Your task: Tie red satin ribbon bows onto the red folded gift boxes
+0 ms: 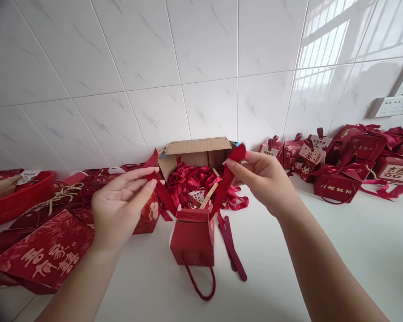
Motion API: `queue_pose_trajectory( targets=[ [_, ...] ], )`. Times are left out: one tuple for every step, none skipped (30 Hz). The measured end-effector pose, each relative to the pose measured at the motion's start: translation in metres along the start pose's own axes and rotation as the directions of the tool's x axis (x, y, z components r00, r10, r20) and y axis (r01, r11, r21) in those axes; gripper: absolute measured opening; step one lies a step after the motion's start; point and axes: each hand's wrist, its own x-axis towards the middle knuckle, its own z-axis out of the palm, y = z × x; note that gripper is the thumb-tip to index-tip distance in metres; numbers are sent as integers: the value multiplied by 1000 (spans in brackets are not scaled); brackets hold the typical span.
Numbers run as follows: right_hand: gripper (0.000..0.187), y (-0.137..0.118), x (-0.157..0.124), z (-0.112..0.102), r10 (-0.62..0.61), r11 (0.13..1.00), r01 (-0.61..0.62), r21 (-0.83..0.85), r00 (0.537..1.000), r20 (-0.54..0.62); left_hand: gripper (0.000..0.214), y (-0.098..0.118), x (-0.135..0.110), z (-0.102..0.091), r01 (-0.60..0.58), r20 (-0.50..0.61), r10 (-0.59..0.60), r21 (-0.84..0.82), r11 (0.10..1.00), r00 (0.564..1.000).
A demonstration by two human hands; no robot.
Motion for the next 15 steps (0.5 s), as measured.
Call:
queue_pose_trajectory(
  targets=[
    [28, 0, 0, 1, -4, 1000, 4, 1, 1000, -7, 26, 1, 0, -1, -1, -5, 1, -2, 1000, 1000],
    [28, 0, -1, 1, -7, 1000, 7, 1, 1000, -12, 27, 1, 0, -1, -7, -12, 7, -3, 1000, 1000],
    [27, 0, -1, 1, -11, 1000, 11, 1, 1000, -12, 27, 2, 0, -2, -18, -20, 18, -3, 1000, 1000],
    [27, 0, -1, 2, -17, 1000, 17, 0, 1000, -11, 26, 2, 0, -2, -34, -29, 34, -4, 999, 999],
    [27, -1, -2, 1, -22, 1000, 22, -1, 1000, -7, 24, 2, 1, -2, -51, -39, 51, -10, 999, 998],
    [26, -1, -2, 1, -25, 1000, 25, -5, 1000, -5, 22, 2, 1, -2, -68, -48, 67, -22, 997, 997],
    [26, -1, -3, 1, -28, 1000, 28, -12, 1000, -7, 21, 2, 1, -2, -81, -58, 78, -39, 996, 995],
    [27, -1, -3, 1, -33, 999, 33, -20, 999, -15, 20, 3, 1, -2, -88, -68, 84, -58, 994, 994],
    [27, -1, -4, 1, -41, 999, 40, -26, 999, -31, 19, 3, 0, -2, -90, -77, 84, -77, 993, 993],
    [27, -1, -4, 1, -52, 998, 51, -26, 997, -53, 19, 4, 0, -2, -89, -86, 81, -92, 992, 993],
    [27, -2, -4, 1, -66, 998, 64, -18, 995, -74, 19, 4, -1, -2, -86, -94, 76, -102, 991, 993],
    [27, -2, -5, 1, -81, 997, 81, -1, 993, -91, 21, 5, -1, -2, -83, -99, 72, -105, 991, 992],
    [28, -3, -5, 2, -94, 995, 97, 25, 991, -98, 22, 5, -2, -2, -80, -101, 69, -103, 991, 992],
    [29, -4, -5, 2, -101, 993, 107, 55, 991, -93, 24, 4, -2, -3, -84, -109, 73, -107, 991, 991],
    [31, -5, -5, 2, -106, 990, 113, 84, 991, -81, 25, 4, -2, -3, -88, -115, 75, -120, 989, 991]
  ],
)
